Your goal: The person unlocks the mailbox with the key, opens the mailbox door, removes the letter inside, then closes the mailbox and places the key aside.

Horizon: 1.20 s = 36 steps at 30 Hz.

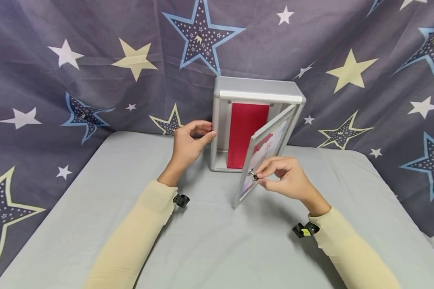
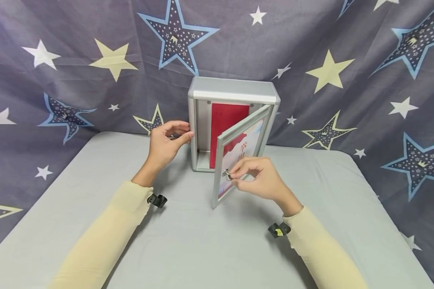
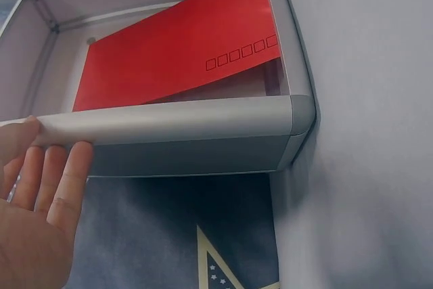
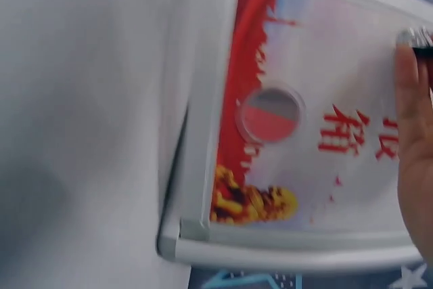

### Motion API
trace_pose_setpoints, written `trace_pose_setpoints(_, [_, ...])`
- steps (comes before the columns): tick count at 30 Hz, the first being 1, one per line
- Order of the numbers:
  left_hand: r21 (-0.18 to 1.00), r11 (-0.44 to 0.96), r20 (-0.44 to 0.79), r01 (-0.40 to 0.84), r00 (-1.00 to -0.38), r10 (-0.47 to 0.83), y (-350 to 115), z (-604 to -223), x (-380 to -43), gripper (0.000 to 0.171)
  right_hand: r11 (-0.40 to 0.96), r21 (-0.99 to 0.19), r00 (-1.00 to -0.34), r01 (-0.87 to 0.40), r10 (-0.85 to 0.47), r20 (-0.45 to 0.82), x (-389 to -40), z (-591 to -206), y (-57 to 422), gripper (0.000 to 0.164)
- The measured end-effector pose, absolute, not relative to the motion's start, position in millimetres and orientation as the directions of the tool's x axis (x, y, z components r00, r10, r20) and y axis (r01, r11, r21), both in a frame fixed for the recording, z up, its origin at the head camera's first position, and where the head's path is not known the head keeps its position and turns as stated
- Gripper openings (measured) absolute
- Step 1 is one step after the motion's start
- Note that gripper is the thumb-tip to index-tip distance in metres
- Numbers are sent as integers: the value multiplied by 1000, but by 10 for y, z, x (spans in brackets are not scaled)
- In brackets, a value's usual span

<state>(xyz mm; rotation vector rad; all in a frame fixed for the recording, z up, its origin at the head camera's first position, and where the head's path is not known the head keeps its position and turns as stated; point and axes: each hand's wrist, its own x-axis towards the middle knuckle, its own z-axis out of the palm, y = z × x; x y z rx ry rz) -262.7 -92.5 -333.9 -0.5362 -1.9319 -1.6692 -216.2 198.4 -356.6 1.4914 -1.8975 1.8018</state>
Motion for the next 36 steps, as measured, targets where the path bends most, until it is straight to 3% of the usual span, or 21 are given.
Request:
trace_pose_setpoints(11, [801, 124, 595, 586, -802, -55, -949, -3490, -2787, 24, -224, -768, -471, -600, -677, 565, -2160, -3456, 2430, 37])
trace_pose_setpoints(24, [784, 134, 616, 606, -786, -53, -966, -3532, -2822, 23, -295, -803, -431, -518, -720, 543, -2209, -3390, 2847, 47])
trace_pose_setpoints(31, [791, 137, 608, 597, -792, -60, -955, -3522, -2822, 26, -305, -840, -443, -448, -741, 505, -2244, -3390, 3006, 54])
trace_pose_setpoints(36, [798, 137, 598, 587, -799, -64, -955, -3523, -2818, 27, -257, -867, -495, -427, -736, 462, -2243, -3370, 3124, 59])
